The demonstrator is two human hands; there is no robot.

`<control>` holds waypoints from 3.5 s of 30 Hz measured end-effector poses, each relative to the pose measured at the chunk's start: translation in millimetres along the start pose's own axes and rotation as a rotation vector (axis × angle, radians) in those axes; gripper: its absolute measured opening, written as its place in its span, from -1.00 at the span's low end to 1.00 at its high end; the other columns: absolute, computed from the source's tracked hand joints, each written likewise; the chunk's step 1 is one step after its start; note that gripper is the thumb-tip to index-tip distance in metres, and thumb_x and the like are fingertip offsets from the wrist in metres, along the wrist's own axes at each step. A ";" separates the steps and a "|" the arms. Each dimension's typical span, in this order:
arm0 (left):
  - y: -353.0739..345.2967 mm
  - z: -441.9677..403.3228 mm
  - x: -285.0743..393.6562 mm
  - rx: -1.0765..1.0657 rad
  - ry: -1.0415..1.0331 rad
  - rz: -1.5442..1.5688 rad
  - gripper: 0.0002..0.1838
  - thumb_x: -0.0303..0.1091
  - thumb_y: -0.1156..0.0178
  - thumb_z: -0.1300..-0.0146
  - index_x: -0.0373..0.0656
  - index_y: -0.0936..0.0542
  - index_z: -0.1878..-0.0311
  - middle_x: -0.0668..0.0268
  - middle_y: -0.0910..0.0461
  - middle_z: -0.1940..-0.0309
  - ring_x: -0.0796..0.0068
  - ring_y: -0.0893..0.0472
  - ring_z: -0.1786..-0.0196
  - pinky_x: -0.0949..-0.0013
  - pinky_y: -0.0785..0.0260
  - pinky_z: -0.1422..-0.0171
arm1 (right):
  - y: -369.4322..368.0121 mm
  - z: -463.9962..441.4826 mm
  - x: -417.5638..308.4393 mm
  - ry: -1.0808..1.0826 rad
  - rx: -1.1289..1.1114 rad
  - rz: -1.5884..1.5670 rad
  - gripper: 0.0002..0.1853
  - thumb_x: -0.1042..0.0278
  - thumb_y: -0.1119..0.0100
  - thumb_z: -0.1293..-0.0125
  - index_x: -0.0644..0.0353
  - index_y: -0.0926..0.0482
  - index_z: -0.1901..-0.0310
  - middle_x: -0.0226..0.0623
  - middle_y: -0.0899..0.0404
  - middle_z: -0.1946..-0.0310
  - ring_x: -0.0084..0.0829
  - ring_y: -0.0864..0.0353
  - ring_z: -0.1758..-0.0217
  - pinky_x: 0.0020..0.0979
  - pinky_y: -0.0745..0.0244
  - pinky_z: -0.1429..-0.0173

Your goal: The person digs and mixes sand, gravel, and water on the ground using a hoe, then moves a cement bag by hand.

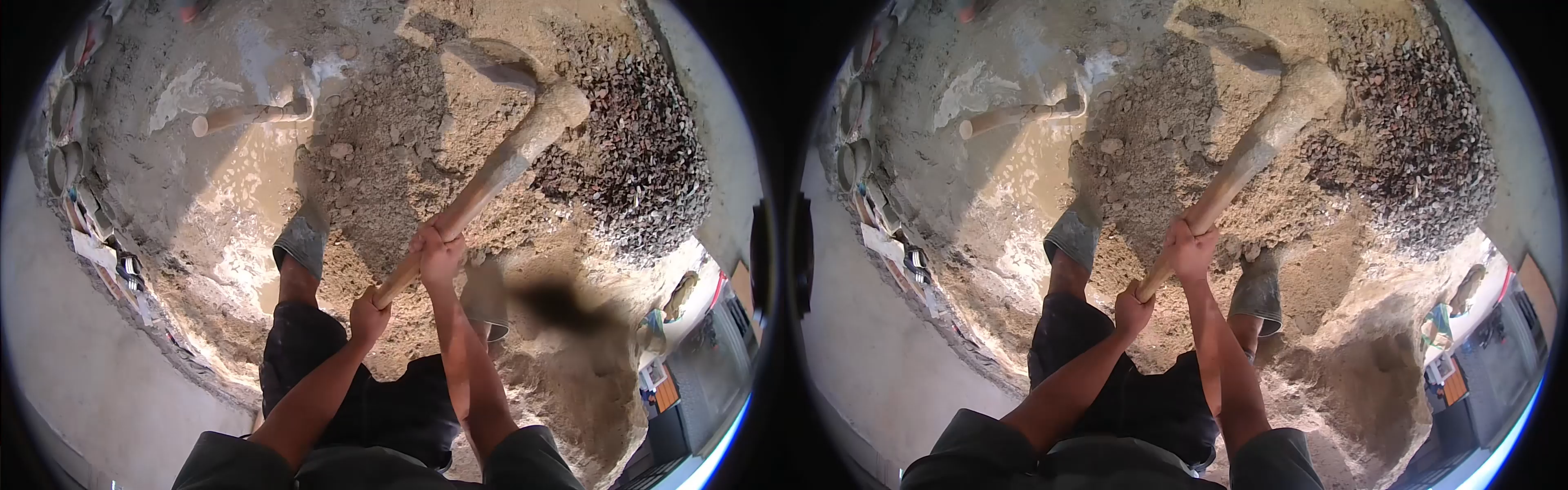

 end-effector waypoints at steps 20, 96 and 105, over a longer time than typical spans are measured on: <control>-8.8 -195.6 339.8 -0.059 -0.826 0.265 -0.75 -0.54 -0.36 0.03 -0.22 -0.55 0.24 0.10 -0.63 0.34 0.05 -0.67 0.25 0.13 -0.51 0.20 | 17.7 -57.7 -327.3 0.955 -0.017 -0.118 -0.74 0.42 -0.27 -0.27 0.21 -0.37 0.13 -0.30 -0.41 0.45 -0.48 -0.44 0.51 -0.36 -0.46 0.38; -18.5 43.0 65.3 -0.432 0.516 0.445 -0.72 -0.32 -0.35 -0.23 -0.31 -0.49 0.41 0.29 -0.48 0.66 0.54 -0.49 0.58 0.28 -0.30 0.48 | 16.7 -75.6 7.6 -0.525 0.050 0.623 -0.74 0.34 -0.16 -0.20 0.46 -0.54 0.33 -0.12 -0.57 0.56 -0.33 -0.62 0.56 -0.27 -0.54 0.49; -39.6 59.7 114.0 -0.210 0.041 0.508 -0.79 -0.53 -0.32 -0.22 -0.29 -0.48 0.45 0.30 -0.49 0.64 0.62 -0.52 0.51 0.39 -0.32 0.43 | -26.4 -16.8 -129.9 -0.023 -0.202 0.742 -0.59 0.31 -0.19 -0.14 0.38 -0.46 0.01 0.09 -0.62 0.43 -0.02 -0.71 0.34 -0.15 -0.57 0.18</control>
Point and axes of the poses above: each hand's wrist, its own z-axis away from the middle knuckle, its own y-axis out of the back of the hand, x = y × z, the point moved 5 cm from there along -z, towards the middle knuckle
